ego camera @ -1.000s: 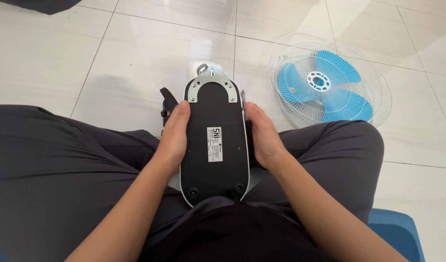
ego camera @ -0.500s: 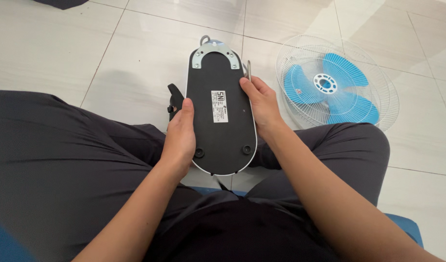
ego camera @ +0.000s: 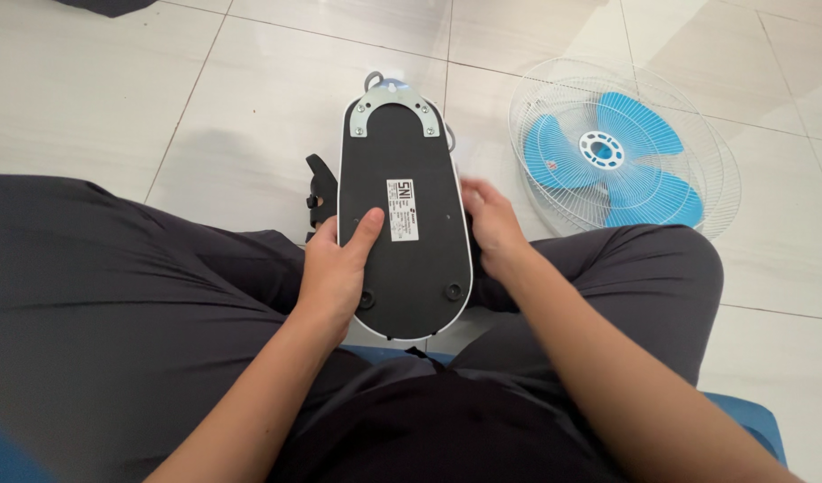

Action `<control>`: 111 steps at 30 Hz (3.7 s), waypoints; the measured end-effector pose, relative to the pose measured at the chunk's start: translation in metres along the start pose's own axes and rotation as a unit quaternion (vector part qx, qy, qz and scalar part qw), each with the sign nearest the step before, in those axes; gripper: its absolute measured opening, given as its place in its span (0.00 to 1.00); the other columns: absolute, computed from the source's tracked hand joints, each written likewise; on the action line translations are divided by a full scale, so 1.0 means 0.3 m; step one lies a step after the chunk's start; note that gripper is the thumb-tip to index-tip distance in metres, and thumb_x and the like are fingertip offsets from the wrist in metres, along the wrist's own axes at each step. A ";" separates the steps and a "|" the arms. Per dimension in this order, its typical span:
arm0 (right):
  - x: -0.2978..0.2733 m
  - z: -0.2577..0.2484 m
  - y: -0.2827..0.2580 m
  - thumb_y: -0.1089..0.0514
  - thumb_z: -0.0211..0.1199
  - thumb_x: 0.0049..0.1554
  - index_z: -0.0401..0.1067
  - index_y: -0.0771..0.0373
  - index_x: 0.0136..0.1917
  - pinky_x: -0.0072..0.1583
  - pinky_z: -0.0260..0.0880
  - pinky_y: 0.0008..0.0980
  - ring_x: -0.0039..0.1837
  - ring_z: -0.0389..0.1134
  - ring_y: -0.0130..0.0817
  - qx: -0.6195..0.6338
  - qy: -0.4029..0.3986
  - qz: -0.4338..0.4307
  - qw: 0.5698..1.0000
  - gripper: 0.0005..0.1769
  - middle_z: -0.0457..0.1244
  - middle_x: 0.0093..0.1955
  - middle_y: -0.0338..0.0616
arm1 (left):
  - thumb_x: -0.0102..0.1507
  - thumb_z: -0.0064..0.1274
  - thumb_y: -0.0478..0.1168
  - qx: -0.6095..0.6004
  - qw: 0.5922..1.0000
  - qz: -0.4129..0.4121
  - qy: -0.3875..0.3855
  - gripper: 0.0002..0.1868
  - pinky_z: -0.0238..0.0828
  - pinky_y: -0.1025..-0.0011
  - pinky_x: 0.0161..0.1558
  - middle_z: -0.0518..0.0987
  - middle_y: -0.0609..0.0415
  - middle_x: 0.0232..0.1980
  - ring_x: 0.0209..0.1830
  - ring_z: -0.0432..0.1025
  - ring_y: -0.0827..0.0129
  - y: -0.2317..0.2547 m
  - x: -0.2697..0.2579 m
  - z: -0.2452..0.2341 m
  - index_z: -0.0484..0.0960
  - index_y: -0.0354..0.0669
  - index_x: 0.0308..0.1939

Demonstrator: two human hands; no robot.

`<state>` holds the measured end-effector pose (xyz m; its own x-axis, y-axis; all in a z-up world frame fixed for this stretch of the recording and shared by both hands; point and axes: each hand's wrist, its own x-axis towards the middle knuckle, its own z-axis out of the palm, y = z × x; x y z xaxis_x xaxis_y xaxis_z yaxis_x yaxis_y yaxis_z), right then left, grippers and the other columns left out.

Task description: The person uses a screwdriver to tighten screws on the underside of a small white and black appliance, likely a fan base. The person holds the device steady with one hand while turning the screwdriver with the other, working on multiple screw locations.

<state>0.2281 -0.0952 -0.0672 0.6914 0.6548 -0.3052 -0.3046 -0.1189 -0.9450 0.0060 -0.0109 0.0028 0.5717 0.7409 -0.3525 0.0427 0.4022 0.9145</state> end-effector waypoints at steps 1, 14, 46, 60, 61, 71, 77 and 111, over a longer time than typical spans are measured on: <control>0.027 -0.037 0.017 0.60 0.51 0.63 0.69 0.60 0.58 0.45 0.69 0.31 0.43 0.68 0.28 -0.032 -0.009 0.049 0.998 0.12 0.67 0.47 0.42 | 0.62 0.57 0.55 0.000 1.000 0.003 -0.001 0.25 0.76 0.72 0.42 0.84 0.52 0.42 0.39 0.78 0.72 -0.002 -0.001 0.000 0.80 0.36 0.50; 0.495 -0.414 0.072 0.57 0.49 0.63 0.69 0.58 0.62 0.32 0.54 0.36 0.32 0.55 0.33 -0.409 0.015 0.237 0.881 0.17 0.59 0.38 0.45 | 0.62 0.57 0.53 -0.002 1.000 0.012 0.028 0.23 0.75 0.74 0.40 0.84 0.52 0.39 0.36 0.77 0.73 -0.005 -0.003 0.023 0.81 0.35 0.48; 0.542 -0.385 0.305 0.47 0.60 0.61 0.79 0.54 0.53 0.51 0.71 0.54 0.52 0.71 0.58 -0.716 0.027 -0.075 0.694 0.13 0.71 0.49 0.55 | 0.62 0.59 0.49 -0.067 0.997 -0.015 0.017 0.24 0.76 0.75 0.45 0.84 0.52 0.43 0.41 0.78 0.75 0.006 -0.007 0.022 0.79 0.33 0.53; 0.568 -0.361 0.303 0.48 0.63 0.60 0.79 0.58 0.51 0.53 0.71 0.53 0.53 0.71 0.57 -0.695 0.032 -0.051 0.716 0.13 0.70 0.49 0.55 | 0.63 0.59 0.49 -0.092 0.996 -0.001 0.007 0.23 0.76 0.74 0.47 0.84 0.52 0.44 0.42 0.78 0.75 0.009 -0.009 0.022 0.79 0.33 0.52; 0.568 -0.364 0.305 0.48 0.63 0.60 0.79 0.58 0.51 0.54 0.71 0.53 0.53 0.71 0.57 -0.691 0.035 -0.046 0.720 0.13 0.70 0.49 0.55 | 0.63 0.59 0.49 -0.091 0.996 -0.001 0.008 0.23 0.76 0.74 0.46 0.84 0.52 0.44 0.42 0.78 0.75 0.009 -0.009 0.021 0.79 0.33 0.52; 0.588 -0.391 0.322 0.52 0.63 0.60 0.78 0.67 0.47 0.55 0.72 0.53 0.54 0.71 0.61 -0.722 0.008 -0.061 0.689 0.14 0.70 0.50 0.62 | 0.62 0.59 0.49 -0.069 0.997 -0.010 0.021 0.23 0.76 0.74 0.45 0.84 0.53 0.43 0.41 0.78 0.75 0.015 -0.011 0.024 0.80 0.34 0.52; 0.586 -0.382 0.301 0.58 0.61 0.59 0.78 0.68 0.47 0.55 0.72 0.54 0.54 0.71 0.62 -0.739 -0.014 -0.050 0.672 0.11 0.70 0.50 0.65 | 0.62 0.59 0.49 -0.068 0.997 -0.009 0.021 0.23 0.76 0.74 0.43 0.84 0.53 0.43 0.40 0.77 0.75 0.015 -0.012 0.023 0.80 0.33 0.52; -0.075 -0.076 -0.465 0.67 0.58 0.56 0.71 0.76 0.56 0.31 0.59 0.13 0.43 0.72 0.22 0.000 -0.082 0.157 0.984 0.14 0.70 0.48 0.56 | 0.62 0.57 0.52 -0.039 0.999 0.013 0.007 0.24 0.74 0.75 0.44 0.85 0.53 0.42 0.39 0.78 0.75 -0.001 -0.008 0.008 0.81 0.34 0.51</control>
<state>0.2697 -0.1103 0.0689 0.4490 0.6973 -0.5587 -0.4863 -0.3338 -0.8075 0.0066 -0.0141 0.0038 0.5606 0.7586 -0.3321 -0.0366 0.4234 0.9052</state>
